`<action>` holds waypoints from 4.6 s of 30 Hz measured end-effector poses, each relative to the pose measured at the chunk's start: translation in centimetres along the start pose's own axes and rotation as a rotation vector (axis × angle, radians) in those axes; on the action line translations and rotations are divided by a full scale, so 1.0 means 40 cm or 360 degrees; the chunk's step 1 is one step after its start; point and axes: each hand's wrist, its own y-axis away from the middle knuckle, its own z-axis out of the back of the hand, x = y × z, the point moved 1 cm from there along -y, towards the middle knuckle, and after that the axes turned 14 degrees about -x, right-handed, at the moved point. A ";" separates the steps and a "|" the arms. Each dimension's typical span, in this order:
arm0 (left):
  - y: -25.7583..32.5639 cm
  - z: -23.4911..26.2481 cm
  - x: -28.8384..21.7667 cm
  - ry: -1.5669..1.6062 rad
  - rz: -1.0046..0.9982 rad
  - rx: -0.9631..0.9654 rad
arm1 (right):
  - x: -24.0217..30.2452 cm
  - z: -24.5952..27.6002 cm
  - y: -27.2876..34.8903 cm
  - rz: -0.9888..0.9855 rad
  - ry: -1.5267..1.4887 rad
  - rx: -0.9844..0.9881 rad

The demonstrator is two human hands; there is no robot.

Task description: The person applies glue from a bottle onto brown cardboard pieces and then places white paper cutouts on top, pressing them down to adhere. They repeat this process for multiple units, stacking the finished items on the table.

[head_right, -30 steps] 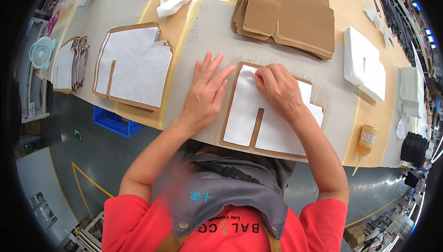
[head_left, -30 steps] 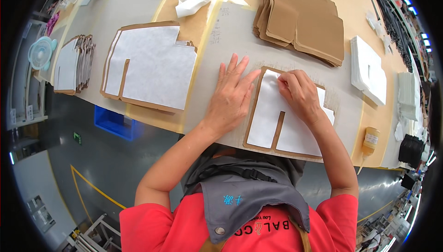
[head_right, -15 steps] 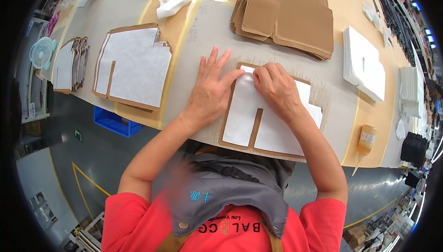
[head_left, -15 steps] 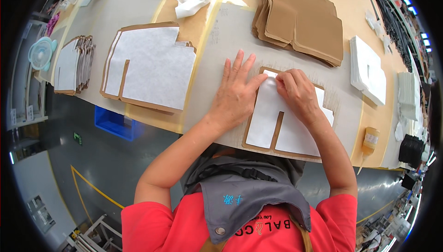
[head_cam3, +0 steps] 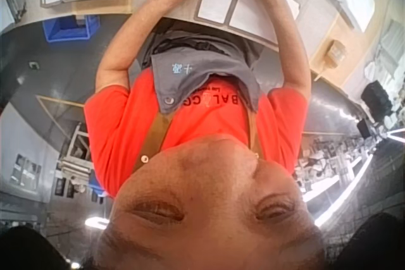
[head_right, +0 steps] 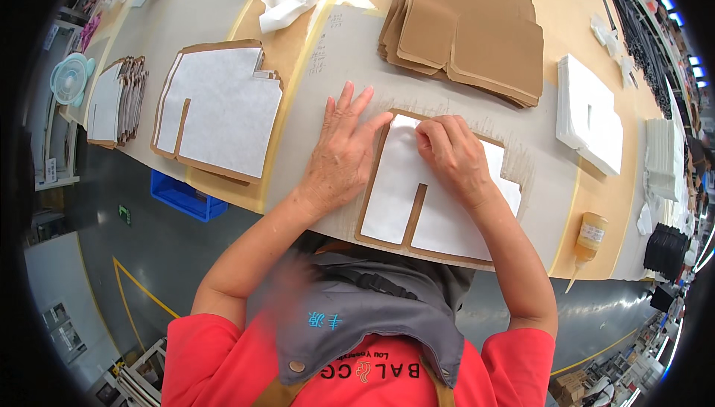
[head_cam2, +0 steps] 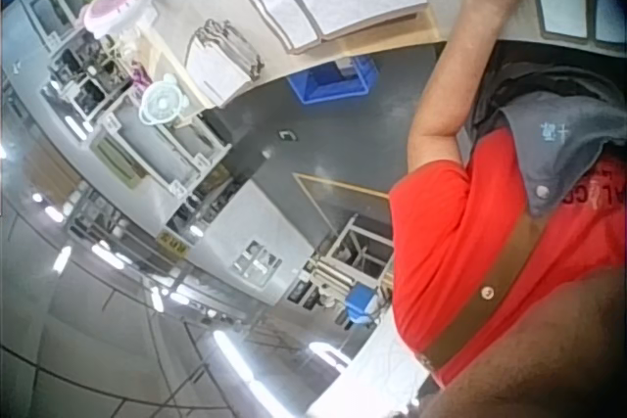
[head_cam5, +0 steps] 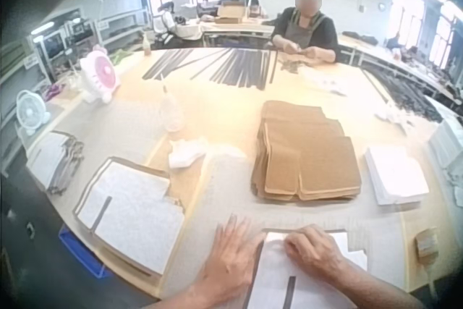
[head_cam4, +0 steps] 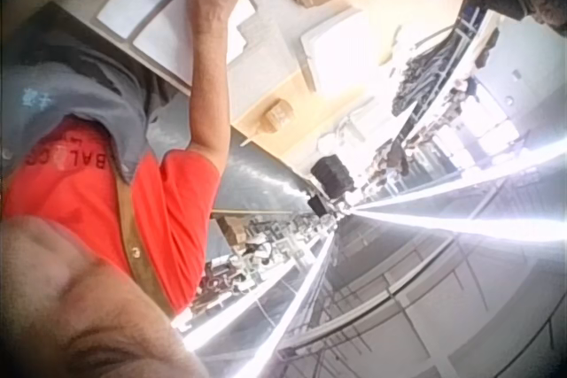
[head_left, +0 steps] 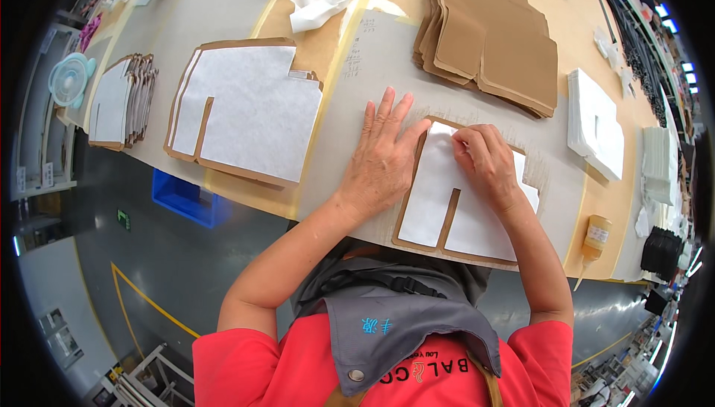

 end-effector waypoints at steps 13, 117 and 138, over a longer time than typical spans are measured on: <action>-0.001 0.023 0.004 0.0256 0.0136 -0.0348 | -0.019 -0.024 0.005 0.0082 0.0375 0.0874; -0.034 -0.040 0.022 0.0323 -0.0139 0.0011 | 0.388 0.712 0.218 -0.0764 0.0265 0.0194; 0.095 0.049 -0.129 0.0363 -0.0460 0.0262 | -0.367 0.639 0.282 -0.0752 0.1116 0.0430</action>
